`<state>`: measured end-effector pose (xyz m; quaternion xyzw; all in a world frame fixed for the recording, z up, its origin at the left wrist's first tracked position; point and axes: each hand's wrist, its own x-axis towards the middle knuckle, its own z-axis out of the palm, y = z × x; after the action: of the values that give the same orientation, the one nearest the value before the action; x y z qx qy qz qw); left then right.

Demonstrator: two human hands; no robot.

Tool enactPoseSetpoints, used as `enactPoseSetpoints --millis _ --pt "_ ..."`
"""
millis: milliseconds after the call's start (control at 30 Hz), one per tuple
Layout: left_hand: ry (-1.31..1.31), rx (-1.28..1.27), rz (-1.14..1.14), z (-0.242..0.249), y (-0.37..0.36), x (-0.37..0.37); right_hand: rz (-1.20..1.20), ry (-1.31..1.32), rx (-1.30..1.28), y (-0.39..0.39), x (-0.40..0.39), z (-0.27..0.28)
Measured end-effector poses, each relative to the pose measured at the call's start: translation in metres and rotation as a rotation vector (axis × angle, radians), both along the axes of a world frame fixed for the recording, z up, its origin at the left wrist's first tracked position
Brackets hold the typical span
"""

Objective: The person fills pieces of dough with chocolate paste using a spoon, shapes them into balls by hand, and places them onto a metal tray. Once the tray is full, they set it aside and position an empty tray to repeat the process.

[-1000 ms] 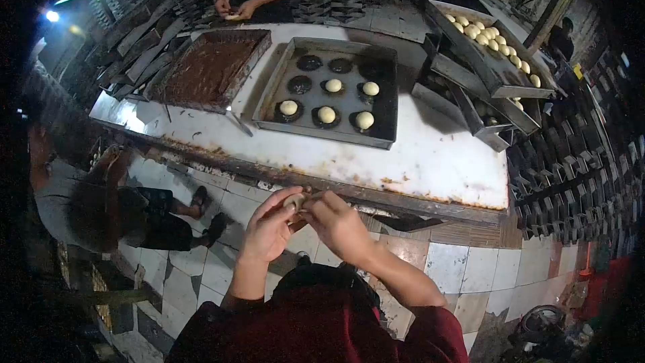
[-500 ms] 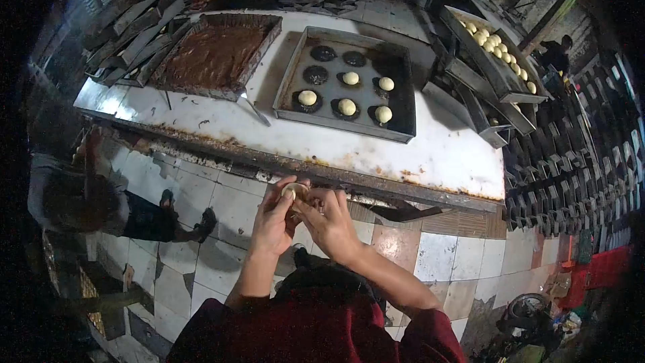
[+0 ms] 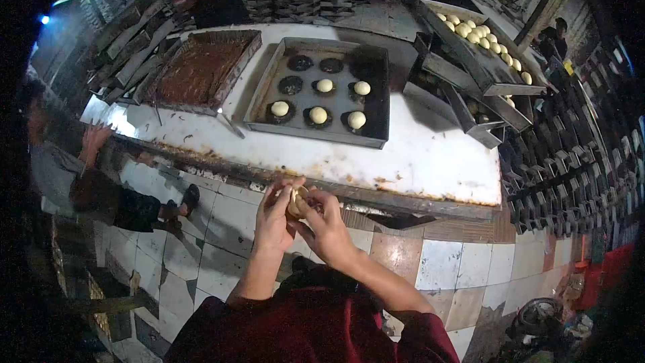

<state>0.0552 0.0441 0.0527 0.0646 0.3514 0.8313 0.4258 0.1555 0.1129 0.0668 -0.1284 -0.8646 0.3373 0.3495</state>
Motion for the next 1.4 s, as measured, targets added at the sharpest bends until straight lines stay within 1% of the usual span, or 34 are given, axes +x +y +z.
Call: enactPoseSetpoints --millis 33,100,167,200,233,300,333,367,433,467,500,567,600,633,700,733,767,833,867,900,967,1000,1033,1100,1133,1167,1233,1267,1300,1367,1400 --pt "-0.028 -0.005 -0.027 -0.002 0.01 0.007 -0.054 -0.002 0.15 0.006 0.008 -0.002" --pt "-0.045 -0.057 -0.08 -0.004 0.028 0.025 -0.064 0.037 0.178 0.036 0.029 -0.001" --pt "0.366 -0.06 -0.042 0.002 0.045 0.049 -0.035 -0.086 -0.116 0.066 0.051 -0.002" --pt "0.714 -0.067 -0.059 0.005 0.047 0.056 -0.004 0.001 -0.231 0.079 0.056 0.004" --pt "0.719 -0.076 -0.055 0.008 0.05 0.061 0.003 0.006 -0.237 0.091 0.064 0.011" --pt "1.032 -0.123 -0.14 0.013 0.052 0.068 0.199 -0.187 -0.59 0.11 0.077 0.023" --pt "1.07 -0.134 -0.158 0.015 0.056 0.068 0.222 -0.263 -0.689 0.116 0.079 0.026" --pt "1.068 -0.154 -0.151 0.014 0.061 0.07 0.239 -0.266 -0.7 0.116 0.08 0.021" --pt "0.448 -0.096 0.039 0.014 0.076 0.069 0.183 -0.037 -0.207 0.112 0.076 0.012" --pt "0.307 -0.097 0.096 0.018 0.079 0.07 0.173 0.056 -0.159 0.105 0.073 0.011" --pt "0.312 -0.096 0.103 0.018 0.082 0.068 0.18 0.06 -0.156 0.105 0.07 0.01" --pt "0.205 -0.026 0.035 0.013 0.084 0.064 0.023 0.049 0.131 0.107 0.063 0.006" --pt "0.274 0.06 0.018 0.012 0.084 0.063 0.039 0.158 0.12 0.115 0.056 0.009" --pt "0.274 0.059 0.015 0.011 0.082 0.059 0.036 0.158 0.119 0.119 0.052 0.011" --pt "0.826 0.029 -0.039 0.009 0.079 0.048 0.166 0.09 -0.657 0.124 0.044 0.015" --pt "0.894 0.006 -0.079 0.007 0.075 0.036 0.179 0.036 -0.687 0.124 0.037 0.019" --pt "0.889 0.011 -0.08 0.003 0.074 0.027 0.175 0.032 -0.684 0.122 0.029 0.02" --pt "0.919 -0.001 0.043 -0.002 0.074 0.004 0.18 0.015 -0.682 0.113 0.005 0.021" --pt "0.789 -0.017 0.156 -0.002 0.079 -0.003 0.165 0.082 -0.433 0.108 -0.01 0.003" --pt "0.784 -0.01 0.146 0.005 0.081 -0.013 0.153 0.08 -0.429 0.099 -0.023 0.004" --pt "0.122 0.103 0.197 0.019 0.083 -0.036 0.025 0.075 0.0 0.082 -0.051 0.01" --pt "0.168 0.018 0.183 0.011 0.081 -0.051 -0.044 0.003 0.101 0.084 -0.061 0.014" --pt "0.16 0.026 0.171 0.004 0.081 -0.064 -0.075 0.044 0.106 0.089 -0.072 0.017" --pt "0.432 0.056 0.036 0.001 0.085 -0.085 0.004 0.047 -0.246 0.096 -0.089 0.016" --pt "0.521 0.064 0.014 0.003 0.086 -0.092 -0.003 0.062 -0.349 0.093 -0.094 0.017" --pt "0.506 0.071 -0.011 0.006 0.09 -0.098 -0.031 0.053 -0.348 0.089 -0.099 0.014" --pt "0.352 -0.01 0.03 0.017 0.1 -0.106 0.05 0.126 -0.11 0.08 -0.108 0.006" --pt "0.177 0.031 -0.04 0.028 0.099 -0.11 0.028 0.094 -0.017 0.079 -0.11 0.009" --pt "0.171 0.033 -0.053 0.023 0.101 -0.114 0.015 0.088 -0.015 0.08 -0.113 0.009" --pt "0.31 0.027 -0.127 0.008 0.101 -0.118 -0.126 0.031 -0.275 0.084 -0.116 0.009" --pt "0.422 -0.04 -0.223 0.005 0.095 -0.122 -0.145 0.039 -0.394 0.09 -0.118 0.015"
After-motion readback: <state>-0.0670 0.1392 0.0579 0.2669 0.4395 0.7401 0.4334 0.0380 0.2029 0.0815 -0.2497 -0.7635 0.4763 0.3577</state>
